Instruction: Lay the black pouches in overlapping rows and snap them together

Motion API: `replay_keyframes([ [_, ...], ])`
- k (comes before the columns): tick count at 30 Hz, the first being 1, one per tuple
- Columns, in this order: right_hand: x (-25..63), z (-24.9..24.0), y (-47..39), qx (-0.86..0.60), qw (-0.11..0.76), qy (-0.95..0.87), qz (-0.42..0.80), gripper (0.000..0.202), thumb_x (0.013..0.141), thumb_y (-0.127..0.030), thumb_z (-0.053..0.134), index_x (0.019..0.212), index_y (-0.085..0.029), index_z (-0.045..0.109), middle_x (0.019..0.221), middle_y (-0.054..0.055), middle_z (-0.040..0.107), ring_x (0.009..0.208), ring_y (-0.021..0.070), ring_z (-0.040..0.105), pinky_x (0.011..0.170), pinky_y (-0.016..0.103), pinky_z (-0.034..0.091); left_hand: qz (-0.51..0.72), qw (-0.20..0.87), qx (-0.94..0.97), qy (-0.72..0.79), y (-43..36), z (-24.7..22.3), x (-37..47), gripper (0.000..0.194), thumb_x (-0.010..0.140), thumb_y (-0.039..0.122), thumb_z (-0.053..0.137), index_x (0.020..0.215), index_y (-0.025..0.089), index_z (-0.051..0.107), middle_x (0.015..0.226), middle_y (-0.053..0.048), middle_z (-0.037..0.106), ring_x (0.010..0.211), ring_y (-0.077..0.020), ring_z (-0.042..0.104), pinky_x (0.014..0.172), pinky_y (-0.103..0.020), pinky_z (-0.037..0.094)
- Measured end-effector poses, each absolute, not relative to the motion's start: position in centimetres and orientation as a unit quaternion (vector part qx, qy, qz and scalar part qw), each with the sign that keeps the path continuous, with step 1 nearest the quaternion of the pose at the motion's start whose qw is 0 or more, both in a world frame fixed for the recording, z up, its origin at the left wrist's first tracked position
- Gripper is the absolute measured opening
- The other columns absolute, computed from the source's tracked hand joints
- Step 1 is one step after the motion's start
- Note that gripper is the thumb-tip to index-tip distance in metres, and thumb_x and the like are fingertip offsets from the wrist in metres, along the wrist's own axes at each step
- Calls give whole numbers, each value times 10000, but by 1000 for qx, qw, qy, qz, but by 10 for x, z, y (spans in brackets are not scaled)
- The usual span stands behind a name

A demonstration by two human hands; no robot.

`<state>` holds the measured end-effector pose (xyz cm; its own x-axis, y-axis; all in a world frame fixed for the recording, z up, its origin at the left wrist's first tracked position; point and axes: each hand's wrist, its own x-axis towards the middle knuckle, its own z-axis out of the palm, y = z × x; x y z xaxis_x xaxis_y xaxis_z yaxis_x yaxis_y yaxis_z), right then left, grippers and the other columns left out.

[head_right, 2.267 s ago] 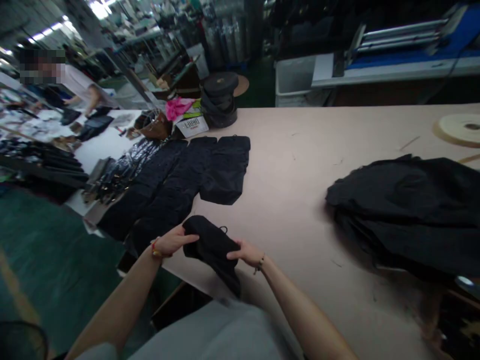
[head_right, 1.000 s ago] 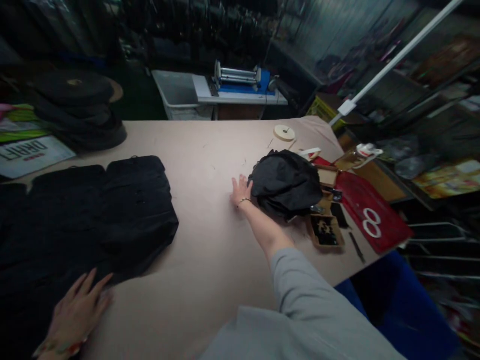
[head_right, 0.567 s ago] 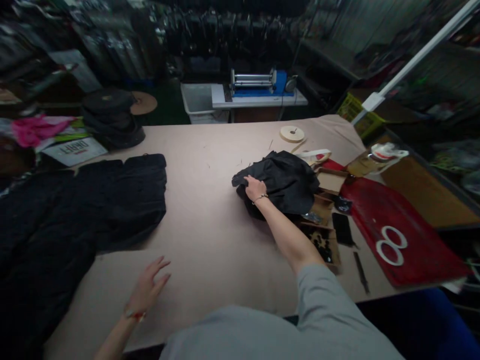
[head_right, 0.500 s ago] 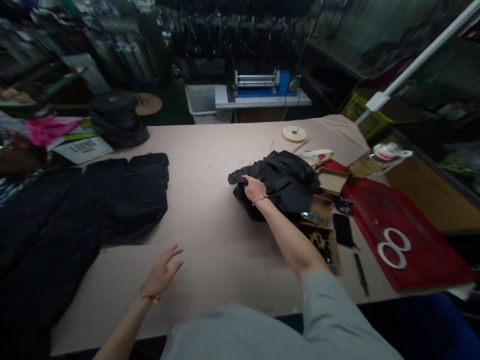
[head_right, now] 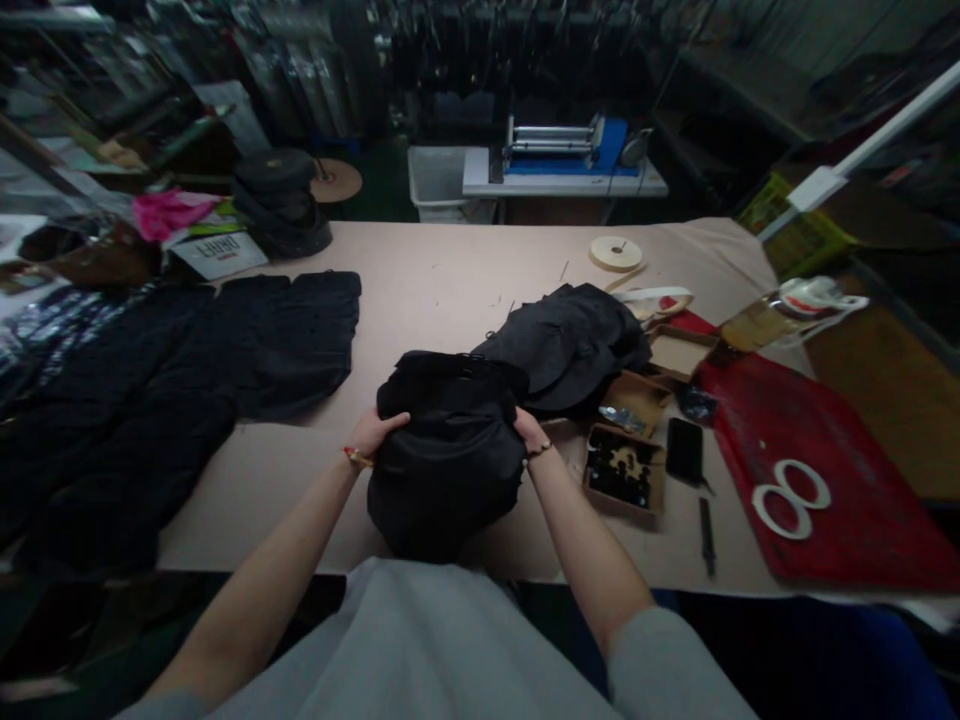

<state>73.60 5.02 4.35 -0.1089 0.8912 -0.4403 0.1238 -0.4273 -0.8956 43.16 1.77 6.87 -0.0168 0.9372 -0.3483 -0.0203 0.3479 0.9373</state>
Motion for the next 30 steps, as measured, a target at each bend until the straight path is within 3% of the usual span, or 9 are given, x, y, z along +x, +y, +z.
replay_keyframes([
  [4,744,4,30,-696,234,-439,519,403,815,-457,548,1055,-161,677,1031,110,704,1050,252,622,948,417,462,304,537,415,669,0,19,444,523,593,339,816,1036,113,657,1035,-149,705,969,-289,656,908,-421,496],
  [8,759,3,14,-750,219,-466,415,472,777,-286,599,1207,-91,597,1180,187,627,1137,304,559,1007,444,393,255,368,502,740,-13,-4,447,698,620,262,791,1260,152,537,1230,-176,613,1159,-319,559,1020,-450,396],
  [10,758,12,12,-760,229,-542,275,485,811,-223,551,1284,-121,542,1260,176,572,1184,294,510,1041,431,349,255,279,575,726,-10,-1,451,607,697,288,737,1263,192,539,1281,-152,579,1235,-314,492,1074,-438,331],
  [12,748,18,15,-717,209,-640,181,424,861,-216,499,1281,-188,550,1288,135,549,1175,270,498,1030,399,356,225,262,647,680,2,4,461,428,771,309,672,1180,205,598,1240,-137,603,1215,-306,501,1081,-424,312],
  [14,734,19,21,-673,141,-704,180,378,872,-260,528,1244,-218,580,1270,124,551,1123,274,513,971,396,399,178,290,682,647,21,5,476,383,763,316,690,1120,192,627,1207,-151,616,1168,-309,529,1056,-421,330],
  [18,718,6,32,-699,38,-688,190,438,814,-353,647,1225,-212,593,1196,142,557,1061,293,531,861,398,454,121,345,636,679,56,-7,501,666,592,294,839,1186,150,576,1199,-203,599,1113,-323,558,982,-407,385],
  [21,726,-7,27,-734,50,-645,206,417,804,-406,656,1182,-233,618,1144,118,569,1032,269,556,829,360,469,131,350,612,697,63,-16,503,745,562,240,852,1230,163,533,1153,-178,613,1074,-299,576,946,-384,404],
  [27,744,-24,1,-745,142,-601,251,327,779,-433,659,994,-187,677,1069,107,603,994,255,589,879,351,464,161,293,677,655,50,-21,495,359,661,209,765,980,175,604,1080,-102,591,1081,-246,529,970,-364,401],
  [30,746,-28,-11,-737,212,-562,308,342,767,-452,657,991,-194,659,983,80,648,930,240,618,852,348,477,194,296,672,651,43,-24,493,371,667,164,738,1010,171,596,1096,-100,584,1030,-228,553,948,-355,427],
])
